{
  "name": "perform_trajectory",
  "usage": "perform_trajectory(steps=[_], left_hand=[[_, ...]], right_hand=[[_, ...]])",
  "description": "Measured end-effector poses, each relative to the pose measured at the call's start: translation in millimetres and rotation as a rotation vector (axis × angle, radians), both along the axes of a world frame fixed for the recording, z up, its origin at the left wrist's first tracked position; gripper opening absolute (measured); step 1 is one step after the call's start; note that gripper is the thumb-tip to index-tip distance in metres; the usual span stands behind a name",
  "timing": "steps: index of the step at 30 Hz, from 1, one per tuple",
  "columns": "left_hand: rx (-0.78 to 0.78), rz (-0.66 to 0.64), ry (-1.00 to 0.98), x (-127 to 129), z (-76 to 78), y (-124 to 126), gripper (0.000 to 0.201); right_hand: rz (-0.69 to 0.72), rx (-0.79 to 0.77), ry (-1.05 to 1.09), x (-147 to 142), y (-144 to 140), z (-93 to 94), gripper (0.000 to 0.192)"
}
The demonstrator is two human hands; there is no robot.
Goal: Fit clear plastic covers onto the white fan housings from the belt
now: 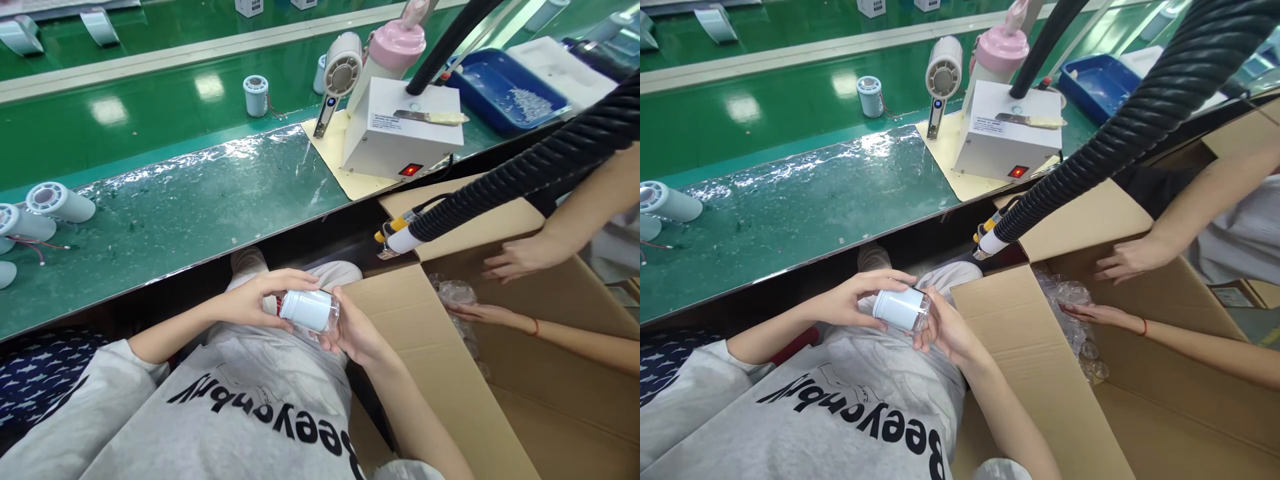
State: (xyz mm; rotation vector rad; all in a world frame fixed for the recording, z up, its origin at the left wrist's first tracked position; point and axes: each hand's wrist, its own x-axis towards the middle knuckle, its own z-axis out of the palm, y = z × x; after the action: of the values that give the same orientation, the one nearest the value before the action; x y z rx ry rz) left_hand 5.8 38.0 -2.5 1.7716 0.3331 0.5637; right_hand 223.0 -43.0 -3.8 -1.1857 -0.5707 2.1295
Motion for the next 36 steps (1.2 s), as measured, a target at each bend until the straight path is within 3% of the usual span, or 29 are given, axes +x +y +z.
perform_trajectory(steps=[3, 6, 13, 15, 21, 25, 30, 36], left_hand=[[-0.004, 0.027, 0.02, 0.8, 4.7, -2.8, 0.064], [-0.04, 0.058, 0.057, 1.3, 8.9, -5.2, 0.066], [-0.264, 0.089, 0.134, 6.4, 10.1, -3.4, 0.073], [-0.359, 0.077, 0.114, 12.0, 5.1, 0.6, 0.077], [-0.511, 0.01, 0.063, 53.3, -17.3, 28.9, 0.083], [-0.541, -0.065, 0.058, 92.5, -24.6, 53.1, 0.077], [-0.524, -0.109, 0.1, 122.4, -23.4, 72.5, 0.074], [-0.473, -0.126, 0.095, 118.3, -19.4, 76.9, 0.068]], right_hand=[[0.035, -0.012, 0.016, -0.6, -0.8, -4.0, 0.072], [0.049, 0.078, -0.011, -0.2, -3.3, -8.1, 0.081], [-0.18, 0.614, -0.341, 9.0, -16.3, -14.2, 0.066], [-0.2, 0.668, -0.39, 10.0, -20.2, -20.1, 0.06], [-0.556, 0.668, -0.484, 12.7, -20.7, -59.4, 0.064], [-0.754, 0.578, -0.459, 23.3, -10.2, -80.0, 0.067], [-0.85, 0.475, -0.286, 33.8, 4.0, -83.9, 0.068], [-0.861, 0.495, -0.241, 38.9, 12.7, -76.9, 0.073]])
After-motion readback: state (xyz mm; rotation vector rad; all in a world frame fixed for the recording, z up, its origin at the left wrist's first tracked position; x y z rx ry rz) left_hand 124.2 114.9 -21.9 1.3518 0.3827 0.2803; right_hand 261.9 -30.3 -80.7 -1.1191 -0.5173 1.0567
